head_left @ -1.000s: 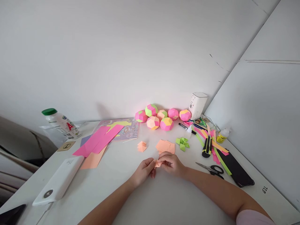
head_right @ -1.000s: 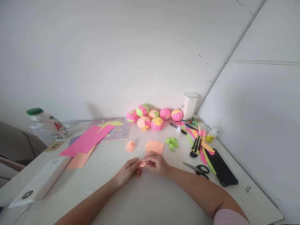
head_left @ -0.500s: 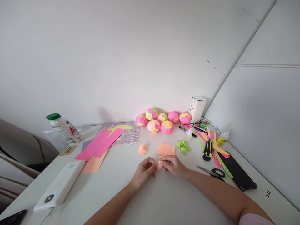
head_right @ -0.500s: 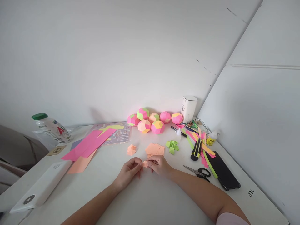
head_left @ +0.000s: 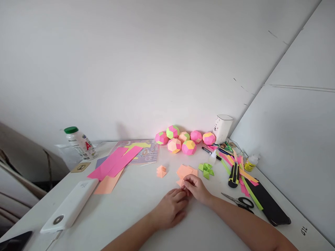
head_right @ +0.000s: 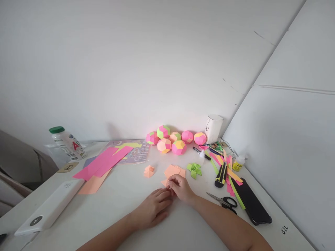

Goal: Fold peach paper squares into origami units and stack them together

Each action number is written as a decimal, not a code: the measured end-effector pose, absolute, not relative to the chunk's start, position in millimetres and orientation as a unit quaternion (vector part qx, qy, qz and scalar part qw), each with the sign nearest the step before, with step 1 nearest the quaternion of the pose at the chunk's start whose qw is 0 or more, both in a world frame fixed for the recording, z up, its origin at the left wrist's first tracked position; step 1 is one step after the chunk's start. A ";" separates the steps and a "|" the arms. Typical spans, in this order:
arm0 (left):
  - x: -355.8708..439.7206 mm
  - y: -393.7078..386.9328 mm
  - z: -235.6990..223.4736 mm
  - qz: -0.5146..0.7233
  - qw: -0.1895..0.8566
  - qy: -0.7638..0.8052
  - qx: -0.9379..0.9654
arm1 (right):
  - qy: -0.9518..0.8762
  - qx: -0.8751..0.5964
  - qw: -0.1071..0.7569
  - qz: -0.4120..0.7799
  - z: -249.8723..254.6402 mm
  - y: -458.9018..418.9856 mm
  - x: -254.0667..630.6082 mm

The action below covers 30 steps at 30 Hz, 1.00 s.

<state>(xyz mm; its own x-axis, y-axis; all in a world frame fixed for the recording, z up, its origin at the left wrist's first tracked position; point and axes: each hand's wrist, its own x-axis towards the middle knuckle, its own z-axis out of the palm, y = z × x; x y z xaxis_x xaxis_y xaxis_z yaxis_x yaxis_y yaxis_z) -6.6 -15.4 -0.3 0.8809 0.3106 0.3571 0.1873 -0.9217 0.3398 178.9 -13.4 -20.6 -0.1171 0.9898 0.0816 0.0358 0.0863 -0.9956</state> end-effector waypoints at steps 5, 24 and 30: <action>-10.5 -15.0 1.5 0.100 0.142 0.130 0.976 | -0.575 -0.474 0.487 0.456 -22.8 -9.6 181.5; -9.4 -13.5 4.6 0.137 0.175 0.129 0.966 | -0.632 -0.559 0.364 0.394 -9.8 48.4 112.1; -9.9 -14.2 7.6 0.138 0.214 0.133 0.958 | -0.624 -0.575 0.372 0.378 -9.3 46.5 112.7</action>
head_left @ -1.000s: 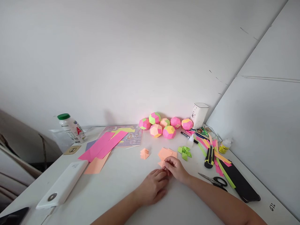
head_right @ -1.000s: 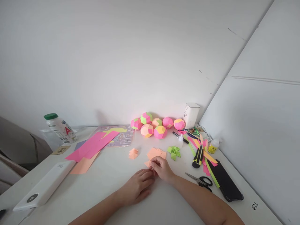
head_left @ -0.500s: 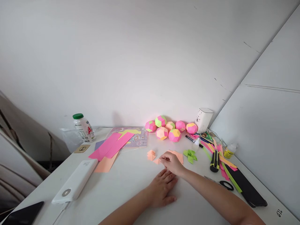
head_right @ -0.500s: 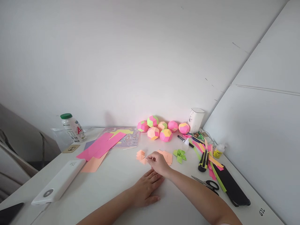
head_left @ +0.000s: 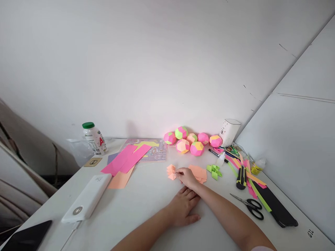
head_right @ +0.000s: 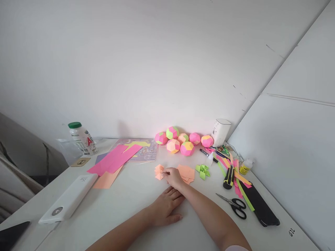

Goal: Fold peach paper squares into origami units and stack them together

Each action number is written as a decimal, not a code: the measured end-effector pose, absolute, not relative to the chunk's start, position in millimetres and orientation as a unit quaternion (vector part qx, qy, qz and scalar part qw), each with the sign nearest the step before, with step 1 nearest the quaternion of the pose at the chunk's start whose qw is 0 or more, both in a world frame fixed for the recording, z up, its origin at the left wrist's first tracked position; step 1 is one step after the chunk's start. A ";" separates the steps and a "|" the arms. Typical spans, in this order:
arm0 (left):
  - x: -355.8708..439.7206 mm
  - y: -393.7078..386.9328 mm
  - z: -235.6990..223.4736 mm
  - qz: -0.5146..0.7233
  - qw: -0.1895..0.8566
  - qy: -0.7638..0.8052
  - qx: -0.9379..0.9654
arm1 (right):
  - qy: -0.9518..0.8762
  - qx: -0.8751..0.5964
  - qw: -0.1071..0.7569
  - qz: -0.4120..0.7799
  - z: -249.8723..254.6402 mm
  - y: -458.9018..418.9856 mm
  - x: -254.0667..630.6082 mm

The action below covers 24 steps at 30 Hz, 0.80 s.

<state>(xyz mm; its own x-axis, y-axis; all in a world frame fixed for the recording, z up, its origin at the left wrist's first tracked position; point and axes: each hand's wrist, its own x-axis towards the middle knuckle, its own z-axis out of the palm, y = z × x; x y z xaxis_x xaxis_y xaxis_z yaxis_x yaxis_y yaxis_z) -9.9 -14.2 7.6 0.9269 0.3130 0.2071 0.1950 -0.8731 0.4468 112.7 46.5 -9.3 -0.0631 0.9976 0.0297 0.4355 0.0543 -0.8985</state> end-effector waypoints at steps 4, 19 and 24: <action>-9.5 -14.5 6.6 0.147 0.218 0.134 0.956 | -0.626 -0.580 0.374 0.363 -9.5 50.2 109.5; -9.2 -15.2 1.3 0.127 0.201 0.141 0.961 | -0.811 -0.510 0.285 0.025 6.2 25.8 138.2; -10.5 -14.0 4.8 0.104 0.214 0.154 0.959 | -0.789 -0.554 0.265 -0.025 -6.5 17.6 187.6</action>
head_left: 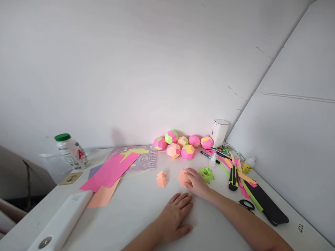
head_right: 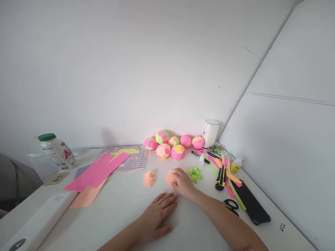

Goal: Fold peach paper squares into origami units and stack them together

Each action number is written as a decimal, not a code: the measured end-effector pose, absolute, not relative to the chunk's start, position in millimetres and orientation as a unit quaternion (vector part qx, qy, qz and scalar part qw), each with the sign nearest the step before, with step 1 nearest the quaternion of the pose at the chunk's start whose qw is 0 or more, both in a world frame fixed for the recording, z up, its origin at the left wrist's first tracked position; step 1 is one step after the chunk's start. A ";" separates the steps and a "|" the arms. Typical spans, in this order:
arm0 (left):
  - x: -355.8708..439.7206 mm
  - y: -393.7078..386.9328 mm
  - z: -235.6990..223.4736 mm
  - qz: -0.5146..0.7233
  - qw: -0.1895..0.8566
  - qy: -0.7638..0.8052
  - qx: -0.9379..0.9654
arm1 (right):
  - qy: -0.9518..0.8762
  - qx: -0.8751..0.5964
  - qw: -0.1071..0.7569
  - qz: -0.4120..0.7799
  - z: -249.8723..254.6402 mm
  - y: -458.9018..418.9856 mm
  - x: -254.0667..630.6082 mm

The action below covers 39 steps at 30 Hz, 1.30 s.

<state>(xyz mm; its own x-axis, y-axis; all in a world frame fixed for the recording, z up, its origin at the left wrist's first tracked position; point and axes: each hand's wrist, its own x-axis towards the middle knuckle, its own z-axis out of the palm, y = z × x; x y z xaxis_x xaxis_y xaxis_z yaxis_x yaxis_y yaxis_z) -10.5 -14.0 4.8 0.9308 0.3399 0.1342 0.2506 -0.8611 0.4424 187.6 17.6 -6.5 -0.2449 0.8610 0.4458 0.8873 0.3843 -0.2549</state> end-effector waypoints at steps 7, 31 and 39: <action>-12.8 -11.1 4.8 0.129 0.255 0.144 0.947 | -0.798 -0.541 0.264 -0.033 -25.2 15.6 198.6; -11.0 3.9 -2.6 0.307 0.609 0.356 0.639 | -0.780 -0.536 0.315 -0.078 -25.9 10.1 188.7; -9.3 -0.8 -3.2 0.278 0.473 0.317 0.773 | -0.795 -0.526 0.289 -0.089 -31.2 19.7 199.2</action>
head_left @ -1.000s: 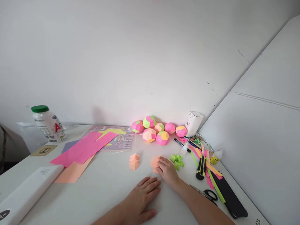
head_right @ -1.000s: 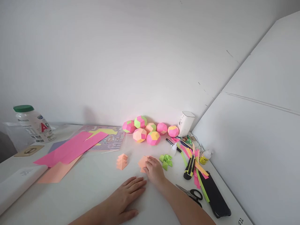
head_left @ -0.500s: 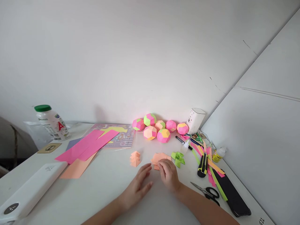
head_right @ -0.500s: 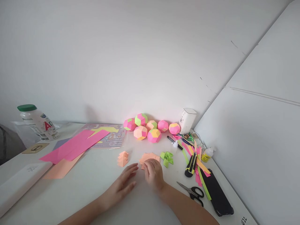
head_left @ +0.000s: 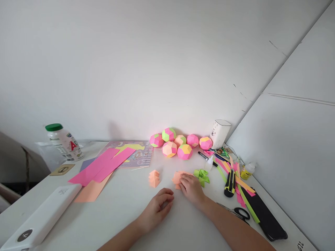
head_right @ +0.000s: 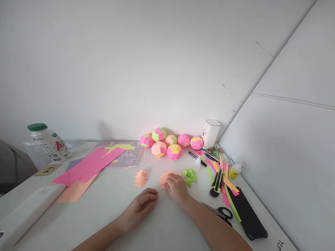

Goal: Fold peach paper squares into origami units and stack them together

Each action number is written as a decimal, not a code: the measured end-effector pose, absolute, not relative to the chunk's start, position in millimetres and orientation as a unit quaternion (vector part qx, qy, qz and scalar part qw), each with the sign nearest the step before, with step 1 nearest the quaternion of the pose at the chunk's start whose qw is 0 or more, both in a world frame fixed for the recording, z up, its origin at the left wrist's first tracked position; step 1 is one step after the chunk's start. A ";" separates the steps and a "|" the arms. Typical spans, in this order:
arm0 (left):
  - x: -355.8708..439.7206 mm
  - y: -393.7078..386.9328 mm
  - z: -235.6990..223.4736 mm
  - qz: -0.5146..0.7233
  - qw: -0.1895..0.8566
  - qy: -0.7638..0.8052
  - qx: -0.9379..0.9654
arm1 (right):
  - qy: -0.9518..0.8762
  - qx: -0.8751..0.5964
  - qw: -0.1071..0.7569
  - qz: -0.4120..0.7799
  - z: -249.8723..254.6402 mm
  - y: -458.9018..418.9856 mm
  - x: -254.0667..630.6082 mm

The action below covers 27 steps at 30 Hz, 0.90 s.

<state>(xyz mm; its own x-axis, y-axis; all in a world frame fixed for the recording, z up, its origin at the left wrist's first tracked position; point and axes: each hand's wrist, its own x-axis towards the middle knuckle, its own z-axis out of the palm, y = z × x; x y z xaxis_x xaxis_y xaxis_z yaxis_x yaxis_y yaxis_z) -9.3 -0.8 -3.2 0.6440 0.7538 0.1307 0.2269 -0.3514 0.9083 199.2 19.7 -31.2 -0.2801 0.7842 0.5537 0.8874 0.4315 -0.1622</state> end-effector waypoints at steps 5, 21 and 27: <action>-10.0 -1.6 -2.3 0.272 0.459 0.319 0.783 | -0.789 -0.533 0.294 -0.086 -28.4 18.3 198.3; -8.9 -2.1 0.4 0.271 0.453 0.324 0.785 | -0.793 -0.540 0.265 -0.097 -33.3 21.0 200.4; -9.3 -2.4 1.2 0.265 0.452 0.326 0.787 | -0.796 -0.538 0.263 -0.093 -33.0 21.9 200.5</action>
<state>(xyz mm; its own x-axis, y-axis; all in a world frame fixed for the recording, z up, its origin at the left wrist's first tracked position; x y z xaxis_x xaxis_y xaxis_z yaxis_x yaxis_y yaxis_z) -9.3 -2.4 1.2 0.6473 0.7524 0.1221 0.2739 -0.3790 0.8839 200.5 21.9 -33.0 -0.2841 0.8067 0.5183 0.9047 0.4045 -0.1337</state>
